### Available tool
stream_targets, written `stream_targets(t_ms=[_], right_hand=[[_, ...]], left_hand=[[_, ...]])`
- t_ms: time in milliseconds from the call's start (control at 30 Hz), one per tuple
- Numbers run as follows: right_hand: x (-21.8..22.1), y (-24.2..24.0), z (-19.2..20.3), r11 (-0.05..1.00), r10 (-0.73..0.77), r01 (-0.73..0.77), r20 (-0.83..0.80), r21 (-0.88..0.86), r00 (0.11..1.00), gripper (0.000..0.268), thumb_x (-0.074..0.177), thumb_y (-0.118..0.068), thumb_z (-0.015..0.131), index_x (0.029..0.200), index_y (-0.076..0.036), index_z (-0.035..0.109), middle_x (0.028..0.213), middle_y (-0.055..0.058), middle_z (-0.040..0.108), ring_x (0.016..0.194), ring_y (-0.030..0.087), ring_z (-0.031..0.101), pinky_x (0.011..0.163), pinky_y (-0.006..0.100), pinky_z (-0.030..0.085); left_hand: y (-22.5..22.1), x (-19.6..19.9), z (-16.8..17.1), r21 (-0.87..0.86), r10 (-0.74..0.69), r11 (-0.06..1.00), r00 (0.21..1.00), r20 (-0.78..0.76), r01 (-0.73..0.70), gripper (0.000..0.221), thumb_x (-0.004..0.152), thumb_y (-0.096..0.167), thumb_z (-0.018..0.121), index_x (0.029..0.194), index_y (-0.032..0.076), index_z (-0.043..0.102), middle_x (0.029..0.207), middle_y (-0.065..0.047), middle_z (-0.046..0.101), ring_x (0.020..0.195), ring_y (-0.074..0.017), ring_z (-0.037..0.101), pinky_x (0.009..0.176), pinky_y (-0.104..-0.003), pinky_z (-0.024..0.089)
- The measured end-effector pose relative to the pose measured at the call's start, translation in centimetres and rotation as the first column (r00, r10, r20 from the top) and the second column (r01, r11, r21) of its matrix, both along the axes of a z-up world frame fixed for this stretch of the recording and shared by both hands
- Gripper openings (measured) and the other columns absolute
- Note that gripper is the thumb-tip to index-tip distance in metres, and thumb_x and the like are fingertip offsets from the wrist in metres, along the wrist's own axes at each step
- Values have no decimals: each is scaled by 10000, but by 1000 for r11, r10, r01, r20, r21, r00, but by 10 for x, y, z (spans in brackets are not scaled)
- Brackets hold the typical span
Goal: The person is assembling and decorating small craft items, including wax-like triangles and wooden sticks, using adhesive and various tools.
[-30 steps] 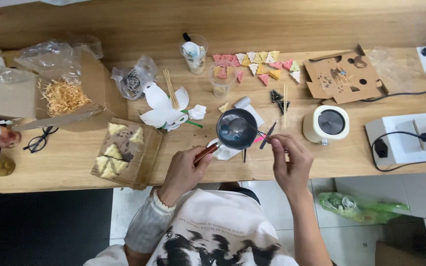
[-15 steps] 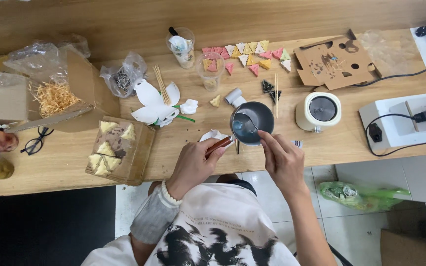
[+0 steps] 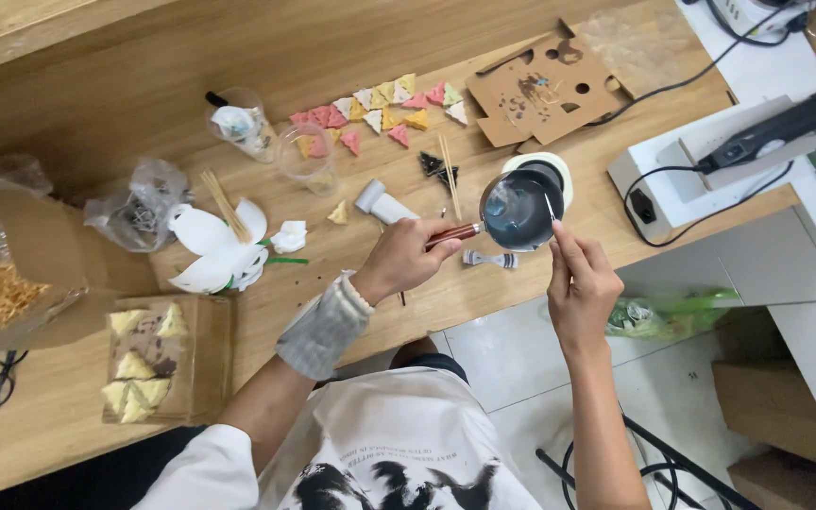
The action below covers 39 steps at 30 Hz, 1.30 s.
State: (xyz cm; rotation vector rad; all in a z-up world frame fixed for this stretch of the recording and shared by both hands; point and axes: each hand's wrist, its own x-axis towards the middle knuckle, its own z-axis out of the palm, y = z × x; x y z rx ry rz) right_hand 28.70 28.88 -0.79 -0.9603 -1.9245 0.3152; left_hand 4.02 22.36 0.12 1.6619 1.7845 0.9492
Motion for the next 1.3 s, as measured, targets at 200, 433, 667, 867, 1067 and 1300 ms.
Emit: stream_targets(t_ms=[200, 433, 667, 867, 1067, 1300], right_hand=[[14, 68, -35, 995, -51, 49, -24, -90, 998, 222, 1041, -14, 688, 1249, -56, 752, 953, 142, 720, 670, 199, 628, 628, 322, 483], [11, 135, -79, 997, -22, 28, 77, -77, 997, 142, 1035, -96, 708, 1157, -61, 772, 946, 149, 725, 756, 285, 673, 684, 360, 507], [1, 165, -77, 933, -17, 40, 66, -359, 998, 360, 986, -151, 730, 1312, -5, 685, 890, 165, 742, 702, 222, 700, 671, 337, 530], [15, 160, -71, 880, -38, 39, 12, -473, 999, 577, 893, -164, 808, 1375, 69, 593, 890, 131, 743, 684, 152, 690, 649, 293, 535], [40, 116, -114, 871, -144, 60, -136, -488, 980, 200, 981, -115, 752, 1060, 43, 658, 857, 73, 714, 689, 116, 668, 628, 273, 526], [10, -6, -153, 649, -171, 53, -77, -759, 982, 513, 1068, -306, 650, 671, 9, 575, 541, 17, 502, 473, 83, 450, 455, 291, 358]], left_hand=[[89, -2, -71, -124, -73, 989, 993, 91, 84, 301, 931, 321, 679, 1133, 122, 778, 665, -71, 664, 592, -174, 618, 584, -352, 485], [151, -10, -143, -349, -20, 919, 905, 425, 185, 298, 967, 321, 674, 1079, 69, 787, 698, 36, 609, 607, -75, 523, 541, -284, 424], [161, -20, -125, -354, 42, 933, 956, 289, 66, 366, 902, 363, 737, 1049, 28, 751, 729, -28, 669, 614, -93, 596, 558, -287, 477], [155, -35, -128, -312, 151, 948, 946, 288, -57, 560, 866, 390, 782, 1194, -36, 625, 932, -107, 738, 801, -172, 682, 704, -336, 555], [103, -43, -114, -35, 237, 970, 906, 352, -240, 451, 932, 316, 756, 1201, -26, 637, 1109, -148, 731, 1018, -185, 717, 859, -312, 588], [-53, -80, -105, 141, 448, 802, 740, 501, -581, 228, 1004, 207, 687, 1046, -16, 713, 1004, -9, 680, 924, -93, 638, 821, -241, 521]])
